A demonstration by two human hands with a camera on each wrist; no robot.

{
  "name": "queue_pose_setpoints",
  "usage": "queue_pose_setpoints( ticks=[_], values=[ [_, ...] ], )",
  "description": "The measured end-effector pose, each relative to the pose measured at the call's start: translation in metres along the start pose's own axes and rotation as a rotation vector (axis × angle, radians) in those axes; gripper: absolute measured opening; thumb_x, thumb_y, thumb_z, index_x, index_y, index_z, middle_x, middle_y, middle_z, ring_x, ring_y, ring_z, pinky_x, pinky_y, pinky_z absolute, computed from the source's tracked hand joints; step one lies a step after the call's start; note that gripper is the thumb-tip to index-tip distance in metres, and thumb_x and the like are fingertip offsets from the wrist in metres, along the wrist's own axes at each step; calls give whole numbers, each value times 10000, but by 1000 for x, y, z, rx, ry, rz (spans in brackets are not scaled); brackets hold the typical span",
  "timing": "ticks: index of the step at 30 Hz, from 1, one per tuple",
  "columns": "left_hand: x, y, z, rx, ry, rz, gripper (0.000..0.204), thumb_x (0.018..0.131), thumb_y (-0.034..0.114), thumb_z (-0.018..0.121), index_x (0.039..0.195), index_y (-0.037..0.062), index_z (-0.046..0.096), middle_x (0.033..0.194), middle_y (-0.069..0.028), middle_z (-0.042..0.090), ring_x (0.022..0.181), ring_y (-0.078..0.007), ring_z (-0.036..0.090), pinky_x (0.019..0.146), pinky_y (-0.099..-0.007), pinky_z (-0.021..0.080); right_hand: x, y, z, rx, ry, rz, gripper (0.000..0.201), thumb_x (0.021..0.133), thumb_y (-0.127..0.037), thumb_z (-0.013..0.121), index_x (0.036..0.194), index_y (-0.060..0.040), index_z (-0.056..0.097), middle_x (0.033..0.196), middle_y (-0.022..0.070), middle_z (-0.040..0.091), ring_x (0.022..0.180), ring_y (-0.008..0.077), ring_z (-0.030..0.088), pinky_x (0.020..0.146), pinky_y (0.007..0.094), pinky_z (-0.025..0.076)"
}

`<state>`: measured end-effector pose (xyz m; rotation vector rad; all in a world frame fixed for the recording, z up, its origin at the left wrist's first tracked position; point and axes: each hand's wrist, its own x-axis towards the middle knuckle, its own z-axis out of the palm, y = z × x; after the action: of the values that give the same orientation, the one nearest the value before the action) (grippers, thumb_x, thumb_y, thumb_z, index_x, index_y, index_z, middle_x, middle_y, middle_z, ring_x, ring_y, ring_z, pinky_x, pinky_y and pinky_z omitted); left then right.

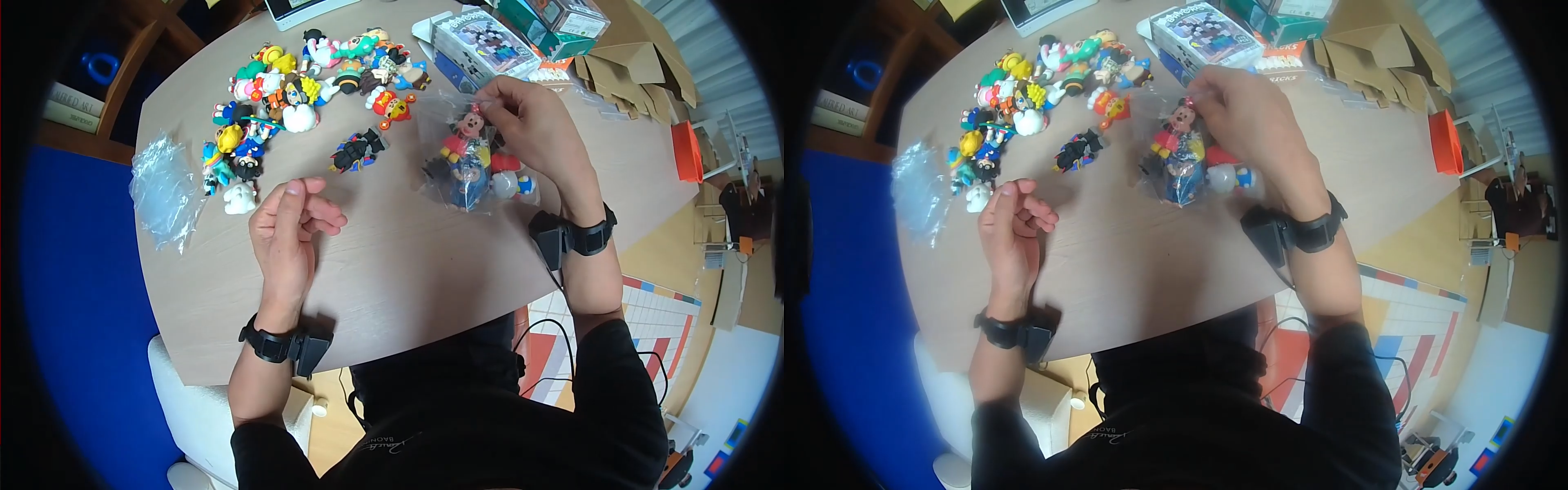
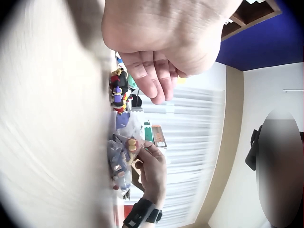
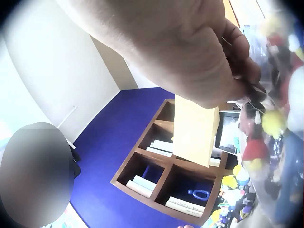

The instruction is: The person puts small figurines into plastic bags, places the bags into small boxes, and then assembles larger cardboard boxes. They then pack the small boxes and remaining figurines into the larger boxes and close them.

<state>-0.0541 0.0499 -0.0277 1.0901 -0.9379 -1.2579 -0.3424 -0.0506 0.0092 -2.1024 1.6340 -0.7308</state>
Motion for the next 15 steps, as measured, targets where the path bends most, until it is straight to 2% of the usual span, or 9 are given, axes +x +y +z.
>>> queue_pose_setpoints(
  ticks=[3, 6, 9, 12, 15],
  values=[
    [1, 1, -1, 4, 5, -3, 320, 1016, 305, 485, 996, 20, 629, 708, -73, 647, 613, -158, 627, 565, -251, 473, -1, 0, -3, -53, -22, 9, 164, 881, -165, 582, 973, -76, 685, 851, 157, 681, 845, 365, 639, 745, 413, 498],
    [3, -2, -5, -19, -16, 13, 332, 1027, 281, 471, 1004, -3, 640, 719, -89, 667, 629, -158, 650, 563, -249, 499, -2, -2, -8, -160, -112, 47, 164, 881, -183, 578, 952, -83, 688, 854, 149, 683, 845, 360, 641, 751, 418, 499],
    [4, -3, -6, -35, -24, 16, 340, 1031, 271, 466, 1010, -17, 646, 729, -96, 677, 636, -159, 659, 564, -248, 513, -3, -1, -15, -206, -104, 97, 162, 868, -189, 577, 937, -98, 693, 858, 136, 685, 845, 349, 643, 745, 413, 497],
    [2, 0, -2, 0, -2, -10, 330, 1028, 290, 467, 992, 8, 636, 712, -74, 658, 621, -147, 637, 561, -242, 487, -2, 6, -19, -288, -35, 35, 167, 864, -166, 626, 961, -47, 692, 782, 109, 690, 688, 218, 652, 654, 334, 489],
    [2, 0, 1, 16, -6, -26, 329, 1027, 301, 466, 984, 19, 632, 708, -64, 652, 620, -141, 631, 563, -239, 478, -4, -3, -19, -191, 52, 48, 149, 858, -129, 634, 958, -36, 694, 803, 59, 688, 679, 163, 618, 648, 297, 476]
  ],
)
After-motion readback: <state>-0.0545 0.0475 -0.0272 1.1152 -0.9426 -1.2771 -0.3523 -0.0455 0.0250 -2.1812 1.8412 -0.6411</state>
